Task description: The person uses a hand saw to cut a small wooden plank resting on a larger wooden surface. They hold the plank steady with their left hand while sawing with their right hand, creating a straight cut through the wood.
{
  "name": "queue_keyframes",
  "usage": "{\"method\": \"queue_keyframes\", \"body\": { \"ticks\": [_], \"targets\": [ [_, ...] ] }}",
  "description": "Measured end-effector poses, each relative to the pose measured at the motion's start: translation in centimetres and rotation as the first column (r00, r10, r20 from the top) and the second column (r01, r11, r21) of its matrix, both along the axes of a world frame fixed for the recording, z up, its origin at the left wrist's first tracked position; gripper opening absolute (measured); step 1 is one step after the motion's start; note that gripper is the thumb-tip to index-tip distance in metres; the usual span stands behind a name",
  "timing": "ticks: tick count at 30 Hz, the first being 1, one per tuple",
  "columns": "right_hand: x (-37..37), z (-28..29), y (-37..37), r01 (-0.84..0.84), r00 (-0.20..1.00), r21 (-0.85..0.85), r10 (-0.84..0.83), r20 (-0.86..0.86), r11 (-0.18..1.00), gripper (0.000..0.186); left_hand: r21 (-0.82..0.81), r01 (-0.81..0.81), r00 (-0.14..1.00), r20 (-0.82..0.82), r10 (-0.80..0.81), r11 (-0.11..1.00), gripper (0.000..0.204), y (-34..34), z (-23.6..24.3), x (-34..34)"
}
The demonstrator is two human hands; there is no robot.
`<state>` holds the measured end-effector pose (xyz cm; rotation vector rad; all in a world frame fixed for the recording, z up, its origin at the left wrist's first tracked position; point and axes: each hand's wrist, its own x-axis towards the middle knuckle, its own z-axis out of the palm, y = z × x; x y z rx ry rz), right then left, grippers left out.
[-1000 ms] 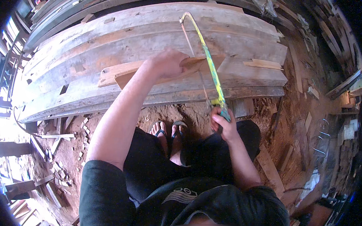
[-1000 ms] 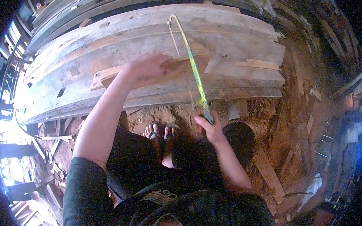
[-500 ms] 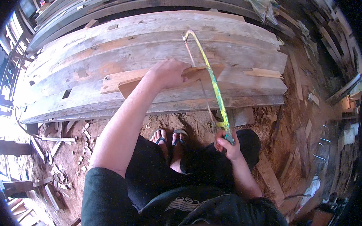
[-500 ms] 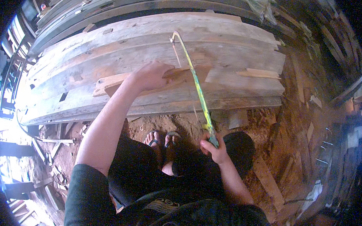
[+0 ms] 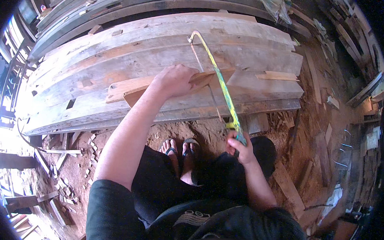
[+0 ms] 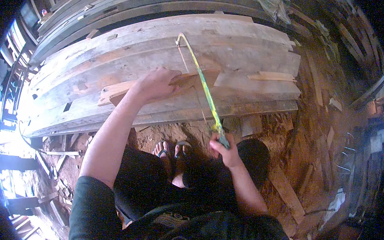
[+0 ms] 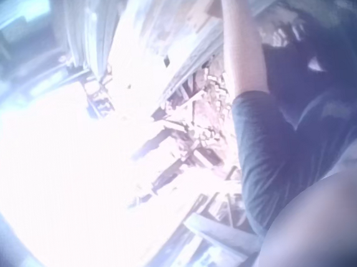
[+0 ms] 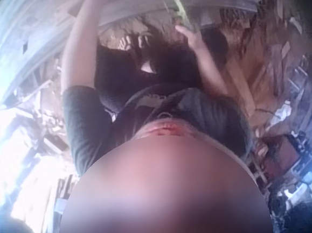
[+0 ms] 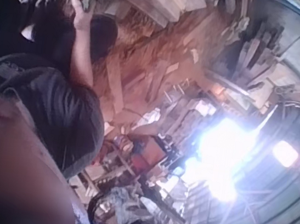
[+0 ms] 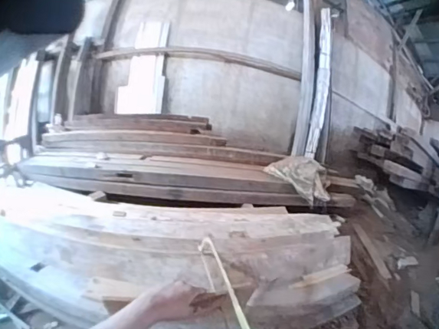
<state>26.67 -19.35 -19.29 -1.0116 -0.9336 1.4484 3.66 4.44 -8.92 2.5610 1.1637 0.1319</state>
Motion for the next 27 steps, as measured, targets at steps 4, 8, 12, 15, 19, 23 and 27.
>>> {"method": "queue_keyframes", "body": {
  "ticks": [4,8,12,15,19,23,27],
  "targets": [
    [-1.2,0.6,1.6,0.034,0.995,-0.059,-0.028,0.096,0.998,0.022,-0.006,-0.046,0.998,0.036,0.046,0.999,0.045,0.3,-0.2,-0.2],
    [-2.3,2.1,1.8,0.033,0.999,0.043,-0.034,0.020,0.999,0.015,-0.011,0.007,0.997,0.074,-0.007,1.000,0.048,1.1,-0.3,-0.6],
    [-2.6,3.8,0.9,0.031,0.984,0.096,-0.047,0.170,0.995,0.018,-0.045,0.009,0.999,0.040,-0.007,0.999,0.050,1.3,-0.2,-0.5],
    [-2.4,4.0,0.8,0.009,0.986,0.057,-0.018,0.164,0.998,0.020,-0.034,0.001,0.998,0.062,0.001,0.999,0.050,1.1,-0.2,-0.3],
    [-2.4,3.0,0.7,0.083,0.979,0.097,-0.099,0.180,0.992,0.023,-0.034,0.018,1.000,-0.014,-0.018,0.999,0.047,1.2,-0.2,0.3],
    [-2.1,1.3,0.4,0.104,0.980,0.081,-0.116,0.161,0.991,0.024,-0.039,0.018,1.000,0.011,-0.017,0.999,0.045,1.2,-0.4,0.4],
    [-0.9,-0.8,1.1,0.028,0.999,0.114,-0.032,0.040,0.993,0.027,-0.025,-0.006,1.000,0.007,0.006,1.000,0.047,1.2,-0.7,0.3]
  ]
}}
